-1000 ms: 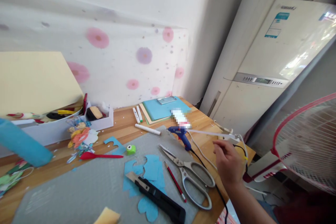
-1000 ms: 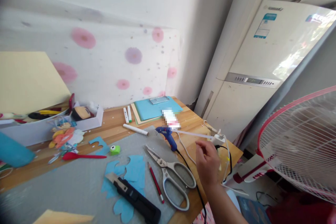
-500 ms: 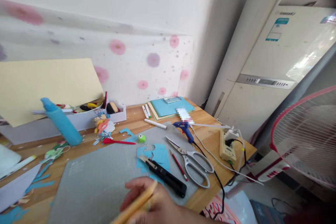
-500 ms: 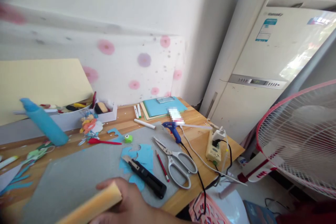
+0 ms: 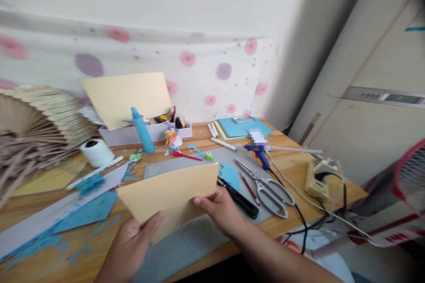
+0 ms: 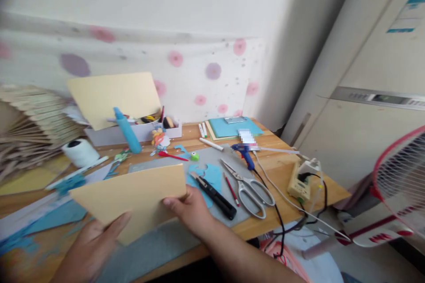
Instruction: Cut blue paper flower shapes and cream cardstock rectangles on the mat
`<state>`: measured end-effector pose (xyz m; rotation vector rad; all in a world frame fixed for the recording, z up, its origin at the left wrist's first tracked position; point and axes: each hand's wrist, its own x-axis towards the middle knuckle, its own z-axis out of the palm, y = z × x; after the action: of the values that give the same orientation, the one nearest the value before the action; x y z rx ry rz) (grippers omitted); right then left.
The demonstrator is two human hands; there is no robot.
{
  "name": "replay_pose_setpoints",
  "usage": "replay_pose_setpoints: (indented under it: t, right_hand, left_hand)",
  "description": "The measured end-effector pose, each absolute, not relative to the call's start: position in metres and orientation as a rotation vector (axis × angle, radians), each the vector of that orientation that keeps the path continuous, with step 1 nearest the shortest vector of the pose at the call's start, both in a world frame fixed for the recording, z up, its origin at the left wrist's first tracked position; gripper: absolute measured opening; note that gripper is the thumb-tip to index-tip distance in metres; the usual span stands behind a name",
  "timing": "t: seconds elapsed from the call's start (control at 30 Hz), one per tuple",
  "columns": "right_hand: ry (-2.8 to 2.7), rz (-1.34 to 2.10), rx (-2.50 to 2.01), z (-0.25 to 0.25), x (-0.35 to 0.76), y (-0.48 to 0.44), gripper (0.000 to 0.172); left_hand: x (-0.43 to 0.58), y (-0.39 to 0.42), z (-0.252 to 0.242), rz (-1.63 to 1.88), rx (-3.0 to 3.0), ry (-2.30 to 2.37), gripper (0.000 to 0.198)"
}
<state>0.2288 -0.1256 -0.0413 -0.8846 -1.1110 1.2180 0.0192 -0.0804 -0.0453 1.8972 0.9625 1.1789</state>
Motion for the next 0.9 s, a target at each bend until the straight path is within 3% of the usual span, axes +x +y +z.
replay_pose_setpoints:
  t: [0.17,0.3,0.4,0.47,0.53,0.7,0.9]
  right_hand:
    - [-1.143,1.19,-0.848,-0.04,0.22,-0.119,0.043]
    - [-1.171,1.035,-0.826,-0.023,0.224,-0.115,0.045]
    - [-1.343,0.627,-0.83,0.006,0.235,-0.119,0.033]
    - [-1.576,0.328,-0.764,0.021,0.245,-0.128,0.016]
    - [-1.827,0.219,-0.661,0.025,0.254,-0.14,0.018]
    - [-2.09,0.168,-0.766,-0.023,0.265,-0.169,0.029]
    - [-2.003,0.251,-0.953,-0.068,0.259,-0.191,0.034]
  left_hand:
    - [0.017,-0.088,-0.041,1.13,1.545,0.991,0.04]
    - [0.001,-0.088,-0.044,1.31,1.758,1.077,0.041]
    - [-0.008,-0.086,-0.04,1.368,2.08,1.015,0.033]
    - [-0.013,-0.085,-0.04,1.367,2.191,0.902,0.031]
    - [-0.02,-0.085,-0.044,1.348,2.296,0.796,0.031]
    - [-0.043,-0.091,-0.07,1.223,2.798,0.76,0.032]
    - [-0.051,-0.105,-0.076,1.279,2.764,0.898,0.021]
